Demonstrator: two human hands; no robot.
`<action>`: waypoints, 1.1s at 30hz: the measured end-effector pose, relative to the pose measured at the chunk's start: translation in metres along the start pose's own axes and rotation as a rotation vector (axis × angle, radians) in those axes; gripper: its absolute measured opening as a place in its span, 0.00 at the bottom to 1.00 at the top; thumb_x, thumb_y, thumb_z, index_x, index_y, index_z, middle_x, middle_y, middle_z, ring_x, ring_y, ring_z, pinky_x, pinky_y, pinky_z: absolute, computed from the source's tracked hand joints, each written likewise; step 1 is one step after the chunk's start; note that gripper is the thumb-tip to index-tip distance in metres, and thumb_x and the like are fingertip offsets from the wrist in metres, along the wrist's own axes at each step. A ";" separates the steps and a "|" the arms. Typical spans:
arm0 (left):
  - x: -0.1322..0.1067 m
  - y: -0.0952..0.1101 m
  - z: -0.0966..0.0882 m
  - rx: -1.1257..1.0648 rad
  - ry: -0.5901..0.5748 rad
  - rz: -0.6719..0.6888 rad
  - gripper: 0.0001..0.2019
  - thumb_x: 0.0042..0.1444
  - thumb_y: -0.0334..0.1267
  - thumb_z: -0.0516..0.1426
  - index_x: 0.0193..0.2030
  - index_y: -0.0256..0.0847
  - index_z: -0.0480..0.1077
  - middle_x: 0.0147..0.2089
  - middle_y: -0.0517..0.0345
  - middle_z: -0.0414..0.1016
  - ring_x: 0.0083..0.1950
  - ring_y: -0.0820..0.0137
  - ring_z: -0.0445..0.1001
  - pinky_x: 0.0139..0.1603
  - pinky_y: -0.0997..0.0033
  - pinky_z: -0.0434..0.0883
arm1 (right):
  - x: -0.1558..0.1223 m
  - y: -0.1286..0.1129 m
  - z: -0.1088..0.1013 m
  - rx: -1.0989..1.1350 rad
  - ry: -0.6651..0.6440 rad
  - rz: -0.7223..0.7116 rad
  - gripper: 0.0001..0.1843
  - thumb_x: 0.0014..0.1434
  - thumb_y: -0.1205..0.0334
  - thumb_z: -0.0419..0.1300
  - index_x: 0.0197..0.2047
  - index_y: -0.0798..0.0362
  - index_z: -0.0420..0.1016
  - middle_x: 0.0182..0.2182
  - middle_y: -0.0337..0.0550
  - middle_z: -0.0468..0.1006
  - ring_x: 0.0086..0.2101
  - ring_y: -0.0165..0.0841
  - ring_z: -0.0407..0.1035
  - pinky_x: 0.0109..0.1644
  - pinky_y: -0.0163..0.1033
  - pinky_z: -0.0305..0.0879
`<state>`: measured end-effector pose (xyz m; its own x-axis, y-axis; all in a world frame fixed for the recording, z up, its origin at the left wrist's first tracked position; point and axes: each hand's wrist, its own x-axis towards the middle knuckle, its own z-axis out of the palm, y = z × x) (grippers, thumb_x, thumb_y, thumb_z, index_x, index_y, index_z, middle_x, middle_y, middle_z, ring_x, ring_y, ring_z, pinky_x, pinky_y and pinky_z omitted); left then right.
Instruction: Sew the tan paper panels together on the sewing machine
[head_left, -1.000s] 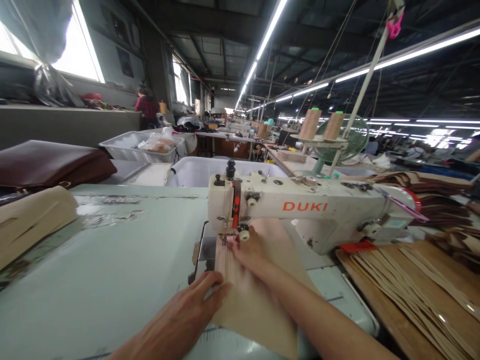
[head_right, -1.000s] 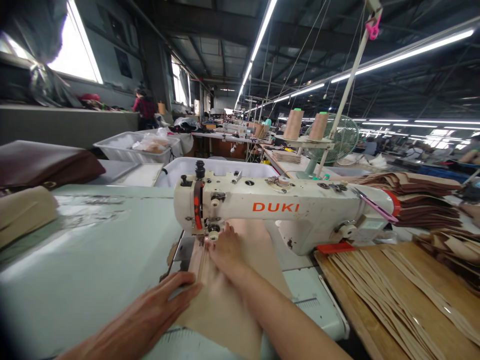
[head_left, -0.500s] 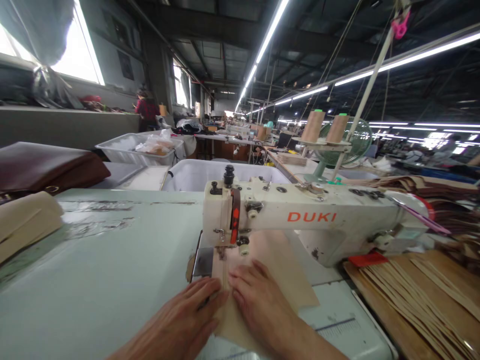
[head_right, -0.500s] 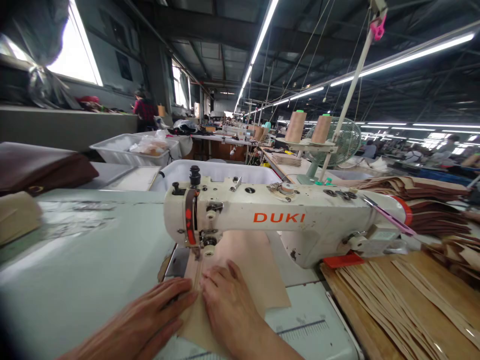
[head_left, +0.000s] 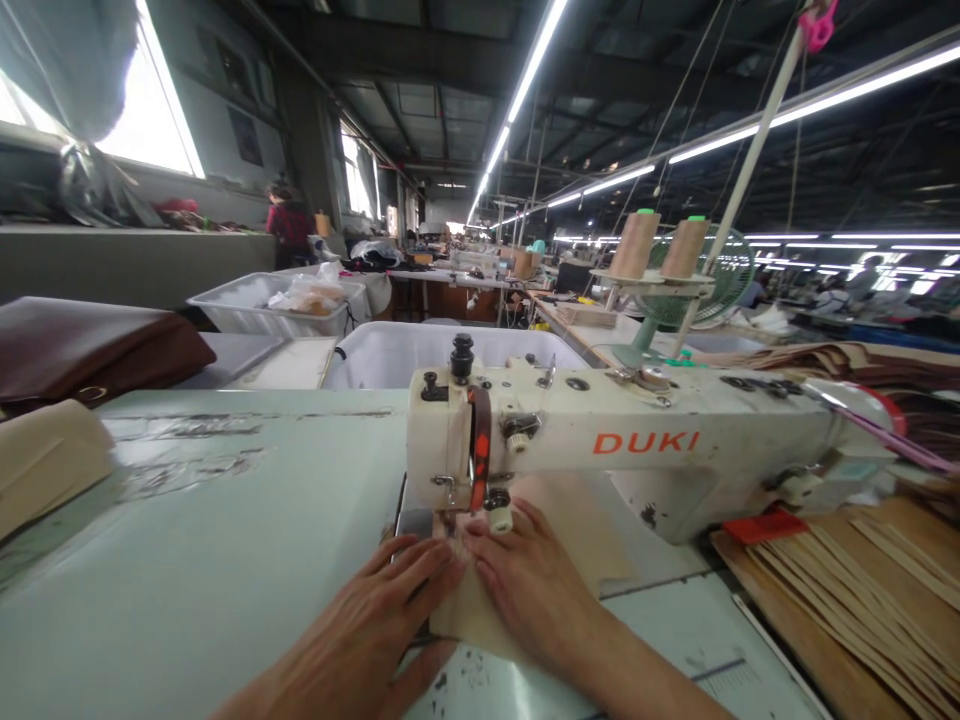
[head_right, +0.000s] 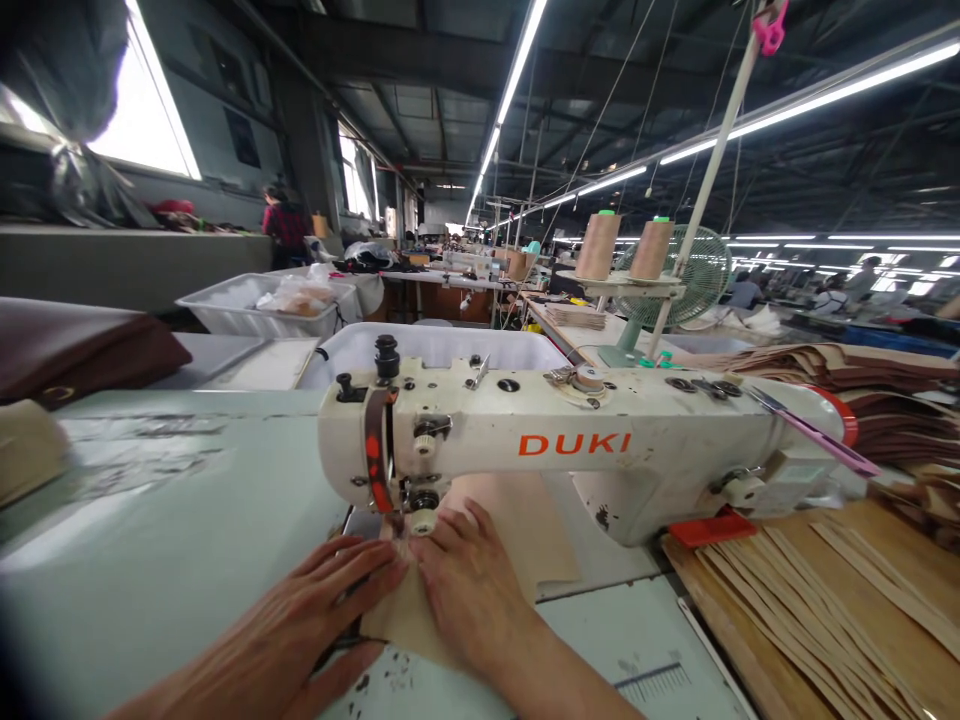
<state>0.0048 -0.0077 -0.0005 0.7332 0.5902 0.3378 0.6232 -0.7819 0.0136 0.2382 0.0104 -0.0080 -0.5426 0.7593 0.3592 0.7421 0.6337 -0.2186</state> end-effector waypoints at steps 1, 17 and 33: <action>-0.001 -0.002 0.003 0.001 -0.003 -0.012 0.29 0.64 0.43 0.56 0.71 0.49 0.53 0.66 0.56 0.66 0.65 0.56 0.67 0.66 0.51 0.67 | 0.000 0.001 0.001 -0.010 0.008 0.004 0.17 0.67 0.67 0.56 0.58 0.44 0.71 0.54 0.38 0.76 0.57 0.37 0.63 0.70 0.50 0.45; -0.005 -0.014 0.027 -0.089 0.037 -0.127 0.36 0.63 0.51 0.58 0.74 0.55 0.47 0.68 0.52 0.60 0.66 0.52 0.64 0.62 0.51 0.72 | 0.002 0.009 0.014 0.032 0.139 0.042 0.15 0.68 0.65 0.57 0.55 0.45 0.75 0.38 0.40 0.79 0.48 0.37 0.68 0.65 0.48 0.53; 0.008 -0.007 0.010 -0.211 -0.078 -0.178 0.32 0.63 0.50 0.59 0.71 0.51 0.55 0.62 0.51 0.62 0.62 0.55 0.65 0.64 0.53 0.67 | 0.001 0.007 0.005 -0.084 0.027 0.034 0.15 0.70 0.65 0.52 0.57 0.49 0.73 0.46 0.43 0.78 0.52 0.37 0.67 0.61 0.46 0.59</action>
<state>0.0089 0.0050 -0.0070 0.6409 0.7293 0.2395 0.6797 -0.6842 0.2645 0.2404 0.0165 -0.0140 -0.5068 0.7752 0.3771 0.7909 0.5922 -0.1544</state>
